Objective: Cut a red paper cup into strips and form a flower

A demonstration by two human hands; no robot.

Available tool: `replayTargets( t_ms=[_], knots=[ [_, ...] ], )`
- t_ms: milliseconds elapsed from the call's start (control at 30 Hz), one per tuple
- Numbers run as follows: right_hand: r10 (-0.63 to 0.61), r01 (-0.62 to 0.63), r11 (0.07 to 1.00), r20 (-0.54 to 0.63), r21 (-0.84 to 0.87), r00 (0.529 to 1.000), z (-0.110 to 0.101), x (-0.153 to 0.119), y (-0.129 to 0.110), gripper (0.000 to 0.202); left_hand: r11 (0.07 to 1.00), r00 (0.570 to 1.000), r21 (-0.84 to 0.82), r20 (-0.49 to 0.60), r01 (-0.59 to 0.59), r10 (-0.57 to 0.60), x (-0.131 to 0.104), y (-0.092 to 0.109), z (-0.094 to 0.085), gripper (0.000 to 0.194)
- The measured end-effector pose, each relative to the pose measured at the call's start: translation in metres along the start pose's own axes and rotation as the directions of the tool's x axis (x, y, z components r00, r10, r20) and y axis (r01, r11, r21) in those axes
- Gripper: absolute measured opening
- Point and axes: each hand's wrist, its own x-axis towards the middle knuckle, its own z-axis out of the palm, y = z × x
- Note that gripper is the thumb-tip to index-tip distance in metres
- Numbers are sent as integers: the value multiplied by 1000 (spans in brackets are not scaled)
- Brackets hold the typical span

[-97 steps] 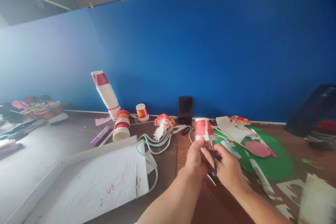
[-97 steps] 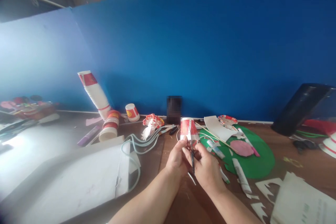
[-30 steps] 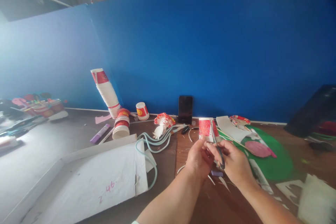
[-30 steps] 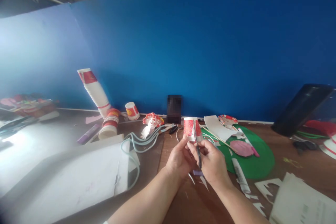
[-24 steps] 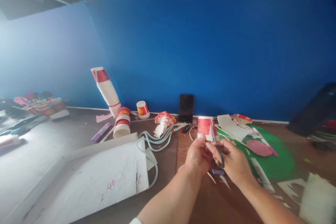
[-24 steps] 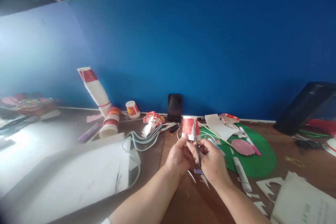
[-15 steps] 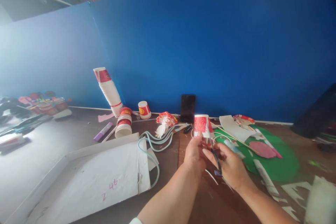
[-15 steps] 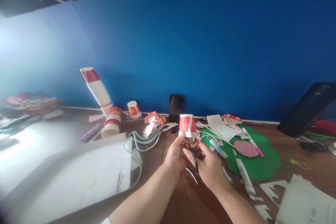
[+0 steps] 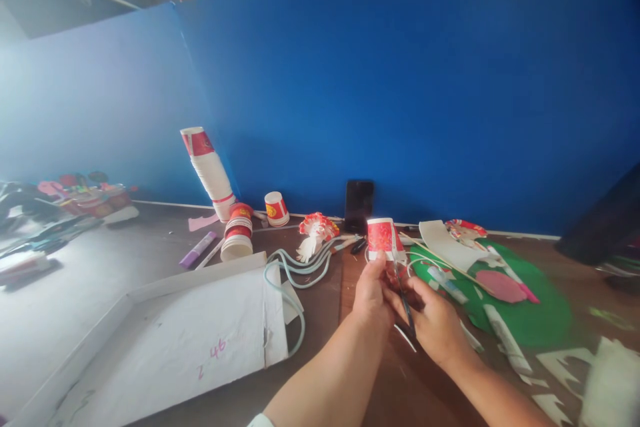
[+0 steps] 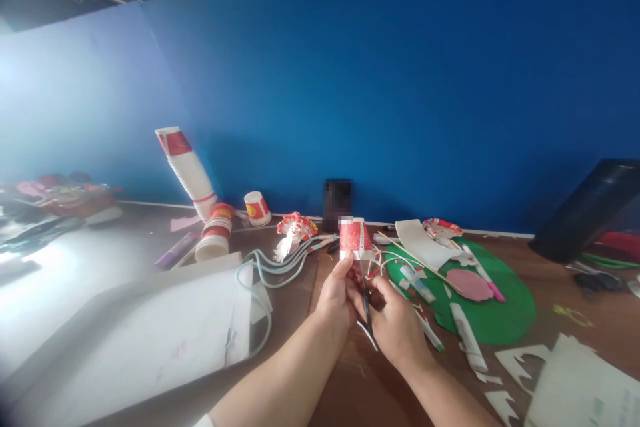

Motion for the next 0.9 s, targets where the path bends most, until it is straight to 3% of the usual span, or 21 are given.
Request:
replayTargets(
  t_ms=[267, 900],
  knots=[
    [-13, 13, 1000, 2, -13, 1000, -1, -1, 1, 33, 1000, 999, 23, -33, 9, -8, 0, 0, 1, 29],
    [-49, 47, 995, -17, -84, 999, -1, -2, 2, 30, 999, 999, 39, 26, 30, -31, -3, 1, 2, 29]
  ],
)
